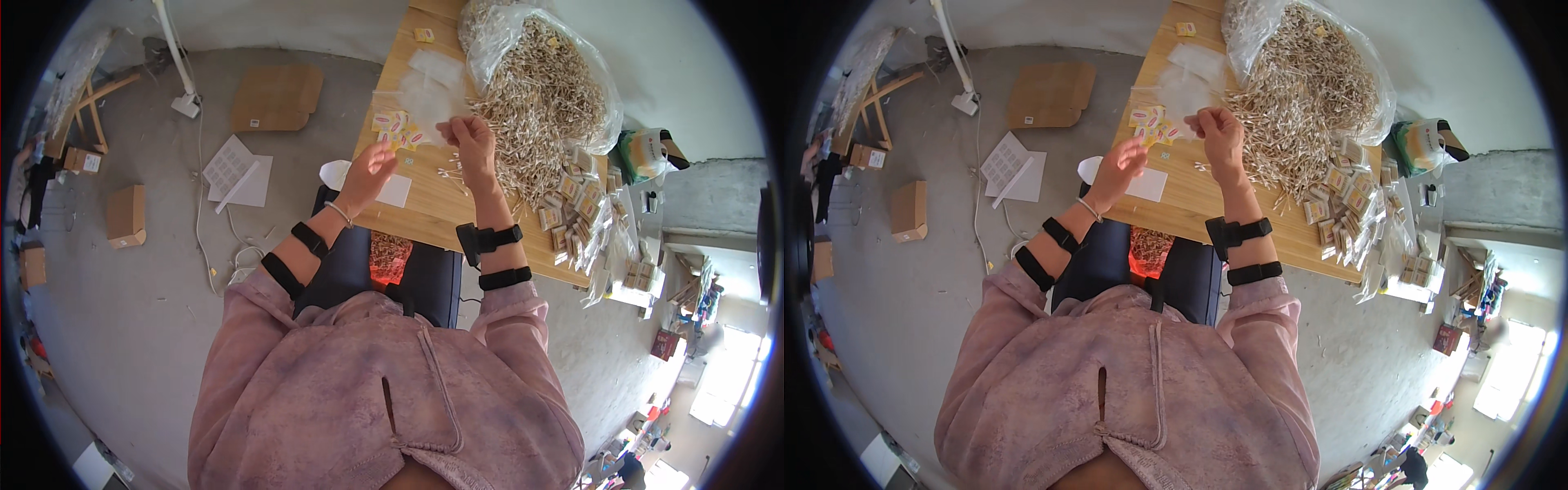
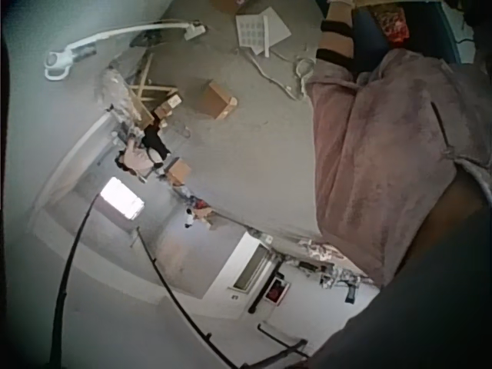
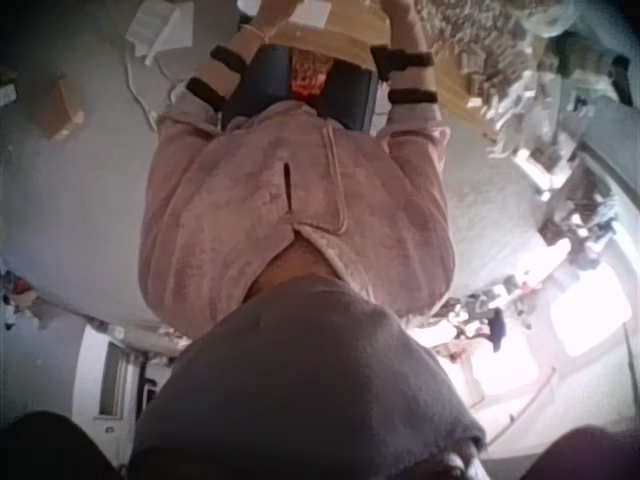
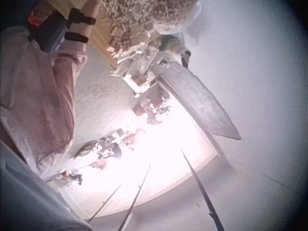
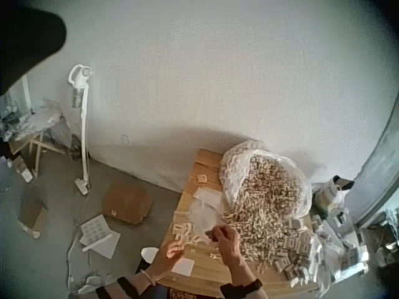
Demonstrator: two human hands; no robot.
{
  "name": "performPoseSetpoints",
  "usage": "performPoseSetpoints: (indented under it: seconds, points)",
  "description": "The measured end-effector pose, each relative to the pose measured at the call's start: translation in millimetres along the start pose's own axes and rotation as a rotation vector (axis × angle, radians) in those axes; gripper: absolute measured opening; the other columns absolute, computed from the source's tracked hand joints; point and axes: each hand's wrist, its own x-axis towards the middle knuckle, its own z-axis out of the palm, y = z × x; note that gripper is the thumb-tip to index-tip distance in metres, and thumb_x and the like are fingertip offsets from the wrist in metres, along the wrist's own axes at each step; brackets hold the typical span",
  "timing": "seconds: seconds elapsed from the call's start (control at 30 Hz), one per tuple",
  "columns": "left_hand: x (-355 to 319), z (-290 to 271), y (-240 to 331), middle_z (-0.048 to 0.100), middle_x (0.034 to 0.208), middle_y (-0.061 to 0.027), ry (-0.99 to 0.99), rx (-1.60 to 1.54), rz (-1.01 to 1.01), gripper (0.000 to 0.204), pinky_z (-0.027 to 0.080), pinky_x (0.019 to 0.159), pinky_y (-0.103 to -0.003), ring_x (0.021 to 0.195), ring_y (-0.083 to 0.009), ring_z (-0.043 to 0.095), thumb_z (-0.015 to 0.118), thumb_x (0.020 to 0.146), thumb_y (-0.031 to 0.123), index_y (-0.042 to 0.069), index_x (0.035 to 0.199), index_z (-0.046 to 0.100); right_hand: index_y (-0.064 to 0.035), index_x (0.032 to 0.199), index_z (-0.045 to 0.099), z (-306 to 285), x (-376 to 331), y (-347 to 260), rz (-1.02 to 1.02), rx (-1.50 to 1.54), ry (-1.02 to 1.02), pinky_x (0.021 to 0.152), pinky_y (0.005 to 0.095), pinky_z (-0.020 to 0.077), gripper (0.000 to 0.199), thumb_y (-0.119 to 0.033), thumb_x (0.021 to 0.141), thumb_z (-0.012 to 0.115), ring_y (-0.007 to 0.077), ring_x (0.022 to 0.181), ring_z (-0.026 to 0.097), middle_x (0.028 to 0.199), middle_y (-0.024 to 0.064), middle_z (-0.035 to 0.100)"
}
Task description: Packaging long cotton swabs into small plastic bags.
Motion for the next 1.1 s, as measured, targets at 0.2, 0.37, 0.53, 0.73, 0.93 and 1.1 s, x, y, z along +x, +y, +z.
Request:
performPoseSetpoints:
  seconds: [0.2, 0.37, 0.53, 0.73, 0.93, 1.1]
  points:
    - [2, -10, 41, 0.062, 0.1, -0.005, 0.027, -0.072, 0.129, 0.037, 0.046, 0.077, -0.025, 0.094, -0.0119, 0.056, 0.061, 0.087, 0.03, 0.003, 0.112, 0.057, 0.0002, 0.089, 0.058, 28, -24, -18, 0.14, 0.037, -0.335, 0.067, 0.0236, 0.0455, 0.013, -0.012, 0.089, 0.053, 0.0097, 0.07, 0.056, 0.082, 0.0088, 0.067]
    - [-14, -21, 59, 0.065, 0.085, -0.0021, 0.258, -0.252, 0.024, 0.024, 0.046, 0.071, -0.021, 0.079, -0.0085, 0.059, 0.067, 0.084, 0.027, 0.004, 0.089, 0.066, 0.0019, 0.101, 0.061, 49, -41, -19, 0.226, 0.061, -0.389, 0.07, 0.0244, 0.0462, 0.024, -0.016, 0.086, 0.057, 0.0112, 0.077, 0.057, 0.086, 0.0074, 0.067]
    - [-26, -27, 67, 0.065, 0.084, -0.0013, 0.344, -0.316, 0.046, 0.021, 0.046, 0.071, -0.021, 0.079, -0.0081, 0.059, 0.067, 0.084, 0.026, 0.005, 0.089, 0.066, 0.002, 0.1, 0.064, 67, -54, -9, 0.24, -0.01, -0.467, 0.068, 0.024, 0.0469, 0.025, -0.016, 0.084, 0.061, 0.0106, 0.077, 0.059, 0.086, 0.0063, 0.067]
    - [-30, -33, 67, 0.065, 0.084, -0.0008, 0.387, -0.406, 0.035, 0.02, 0.046, 0.07, -0.022, 0.077, -0.0078, 0.058, 0.066, 0.084, 0.027, 0.007, 0.09, 0.066, 0.0017, 0.093, 0.065, 83, -55, -4, 0.236, 0.017, -0.484, 0.063, 0.0232, 0.0463, 0.019, -0.015, 0.085, 0.059, 0.0093, 0.071, 0.059, 0.081, 0.0064, 0.067]
    - [-31, -36, 64, 0.065, 0.084, -0.0008, 0.419, -0.398, 0.043, 0.021, 0.047, 0.069, -0.023, 0.077, -0.0082, 0.059, 0.064, 0.086, 0.028, 0.008, 0.092, 0.065, 0.0, 0.083, 0.064, 91, -59, -6, 0.227, 0.031, -0.453, 0.059, 0.0226, 0.0439, 0.017, -0.016, 0.084, 0.061, 0.0083, 0.066, 0.057, 0.075, 0.0051, 0.066]
    - [-31, -36, 62, 0.065, 0.086, -0.004, 0.439, -0.405, 0.077, 0.026, 0.047, 0.067, -0.024, 0.076, -0.0098, 0.059, 0.064, 0.086, 0.027, 0.003, 0.095, 0.062, -0.0021, 0.075, 0.062, 95, -57, -3, 0.194, 0.046, -0.389, 0.055, 0.0219, 0.0412, 0.017, -0.018, 0.081, 0.064, 0.0071, 0.061, 0.055, 0.067, 0.0034, 0.063]
